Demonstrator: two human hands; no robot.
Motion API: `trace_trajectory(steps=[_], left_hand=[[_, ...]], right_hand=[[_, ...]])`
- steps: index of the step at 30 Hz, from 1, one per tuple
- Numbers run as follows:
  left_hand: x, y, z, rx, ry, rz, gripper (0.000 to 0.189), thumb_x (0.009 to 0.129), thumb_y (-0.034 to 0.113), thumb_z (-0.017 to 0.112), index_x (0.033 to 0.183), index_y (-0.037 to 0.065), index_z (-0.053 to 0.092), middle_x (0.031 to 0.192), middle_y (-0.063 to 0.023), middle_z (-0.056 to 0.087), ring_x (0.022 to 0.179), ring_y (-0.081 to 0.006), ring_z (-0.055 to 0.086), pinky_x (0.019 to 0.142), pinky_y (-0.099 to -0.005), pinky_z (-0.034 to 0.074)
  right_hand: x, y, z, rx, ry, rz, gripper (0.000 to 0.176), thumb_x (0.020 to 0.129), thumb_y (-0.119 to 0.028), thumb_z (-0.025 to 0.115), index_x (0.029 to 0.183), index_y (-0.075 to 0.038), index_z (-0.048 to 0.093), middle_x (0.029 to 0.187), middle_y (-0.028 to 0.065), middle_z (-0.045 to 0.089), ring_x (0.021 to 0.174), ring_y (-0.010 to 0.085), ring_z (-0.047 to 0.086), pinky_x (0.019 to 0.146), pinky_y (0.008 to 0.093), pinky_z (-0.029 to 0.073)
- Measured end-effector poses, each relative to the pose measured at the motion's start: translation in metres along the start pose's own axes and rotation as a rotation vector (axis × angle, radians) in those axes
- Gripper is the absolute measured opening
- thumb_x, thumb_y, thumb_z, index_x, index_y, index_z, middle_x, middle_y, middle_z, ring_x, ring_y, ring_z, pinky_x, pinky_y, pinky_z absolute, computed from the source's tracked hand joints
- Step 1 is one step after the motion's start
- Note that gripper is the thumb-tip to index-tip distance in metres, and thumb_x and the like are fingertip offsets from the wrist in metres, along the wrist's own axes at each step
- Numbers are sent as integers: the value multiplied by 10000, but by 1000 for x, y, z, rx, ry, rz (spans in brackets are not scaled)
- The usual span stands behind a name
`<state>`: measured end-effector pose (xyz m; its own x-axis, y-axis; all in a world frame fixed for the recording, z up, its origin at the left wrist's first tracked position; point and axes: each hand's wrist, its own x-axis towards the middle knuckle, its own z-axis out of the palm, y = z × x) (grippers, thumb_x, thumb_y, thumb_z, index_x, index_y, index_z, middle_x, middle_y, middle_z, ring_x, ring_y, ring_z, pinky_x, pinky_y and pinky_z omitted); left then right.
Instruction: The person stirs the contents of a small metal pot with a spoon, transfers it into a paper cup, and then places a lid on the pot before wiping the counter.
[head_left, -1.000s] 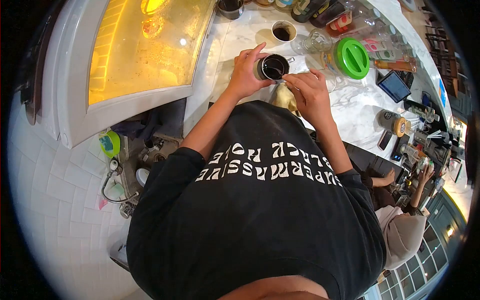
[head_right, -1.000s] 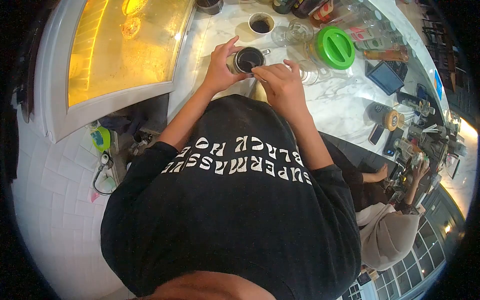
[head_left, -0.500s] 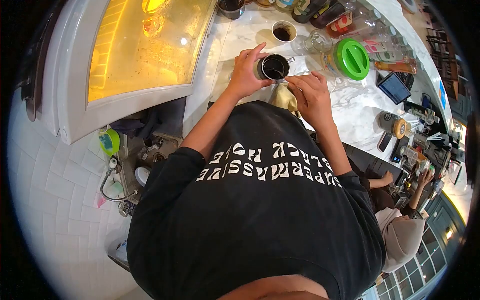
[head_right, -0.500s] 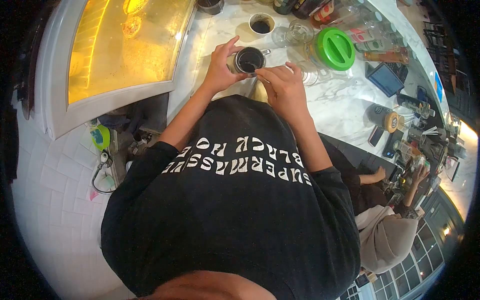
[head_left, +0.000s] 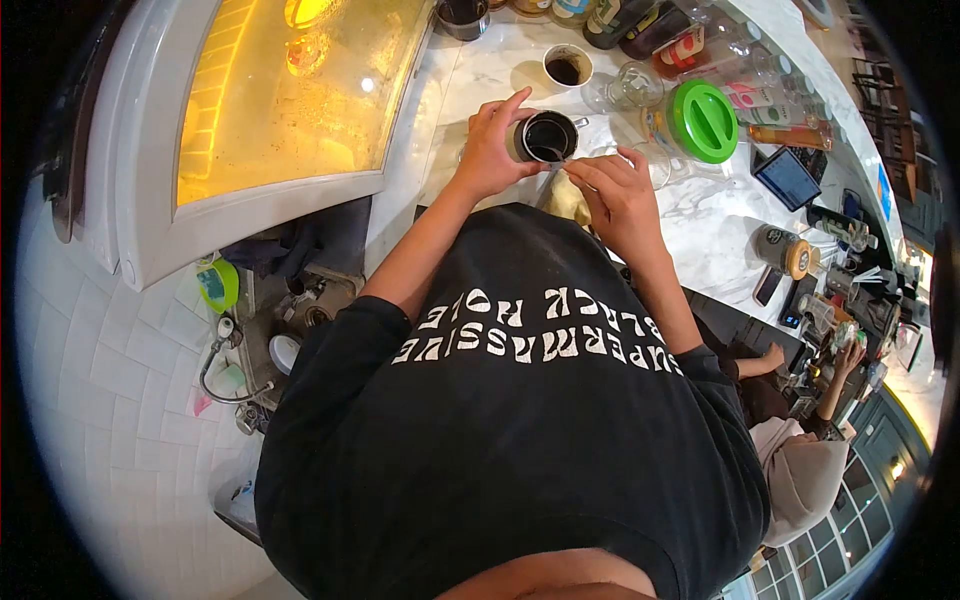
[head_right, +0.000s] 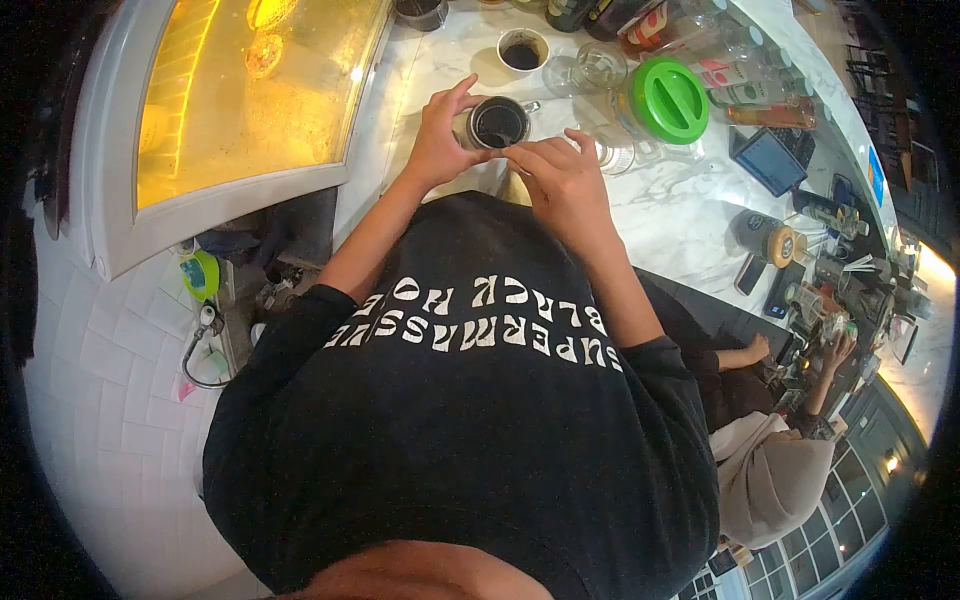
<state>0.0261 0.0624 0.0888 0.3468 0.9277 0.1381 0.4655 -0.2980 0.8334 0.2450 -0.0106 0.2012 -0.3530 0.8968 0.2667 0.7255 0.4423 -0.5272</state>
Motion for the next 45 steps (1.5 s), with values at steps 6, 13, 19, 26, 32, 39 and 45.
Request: trace_trajectory(steps=[6, 13, 19, 26, 32, 39, 45], left_hand=[[0, -1, 0, -15, -2, 19, 1180, 606, 252, 1023, 1619, 161, 424, 1381, 0, 728, 1373, -278, 509, 1210, -459, 341], [1, -2, 0, -8, 3, 25, 1159, 625, 270, 1016, 1615, 164, 422, 1379, 2, 728, 1367, -282, 515, 1199, -451, 359], [3, -3, 0, -8, 2, 28, 1149, 627, 282, 1016, 1609, 163, 431, 1376, 7, 730, 1364, -279, 515, 1196, -451, 364], [2, -2, 1, -15, 10, 31, 1149, 627, 290, 1017, 1610, 168, 433, 1365, 8, 733, 1353, -275, 525, 1190, -455, 375], [2, 0, -1, -4, 6, 25, 1152, 626, 299, 1019, 1612, 177, 434, 1365, 0, 733, 1347, -274, 529, 1193, -456, 374], [2, 0, -1, -14, 0, 12, 1157, 626, 300, 1019, 1614, 175, 432, 1354, 0, 740, 1344, -276, 533, 1193, -455, 372], [3, -2, 0, -25, 3, 35, 1162, 613, 304, 1023, 1608, 161, 441, 1352, -3, 740, 1346, -270, 537, 1190, -454, 366]], right_hand=[[7, 10, 1, -20, 107, 32, 235, 947, -54, 750, 1175, -113, 757, 1089, 55, 780, 1010, 253, 717, 1053, 492, 457], [10, 23, 8, -13, 60, 27, 253, 944, -103, 761, 1193, -149, 752, 1120, 27, 781, 1031, 230, 720, 1055, 524, 458], [11, 18, 5, -17, 101, 17, 236, 958, -92, 750, 1189, -141, 756, 1104, 39, 784, 1009, 251, 720, 1046, 507, 464], [6, 22, 14, -9, 96, 45, 253, 954, -103, 754, 1202, -155, 757, 1127, 29, 787, 1028, 237, 733, 1055, 528, 465], [3, 19, 14, -11, 145, 20, 224, 970, -72, 743, 1188, -122, 756, 1111, 53, 791, 991, 260, 731, 1022, 487, 495], [1, 22, 24, 24, 163, 80, 238, 962, -90, 749, 1193, -146, 762, 1116, 43, 793, 1020, 240, 734, 1044, 510, 471], [-3, 17, 18, 11, 181, 69, 234, 966, -89, 745, 1194, -137, 759, 1137, 51, 794, 1016, 246, 737, 1032, 507, 478]])
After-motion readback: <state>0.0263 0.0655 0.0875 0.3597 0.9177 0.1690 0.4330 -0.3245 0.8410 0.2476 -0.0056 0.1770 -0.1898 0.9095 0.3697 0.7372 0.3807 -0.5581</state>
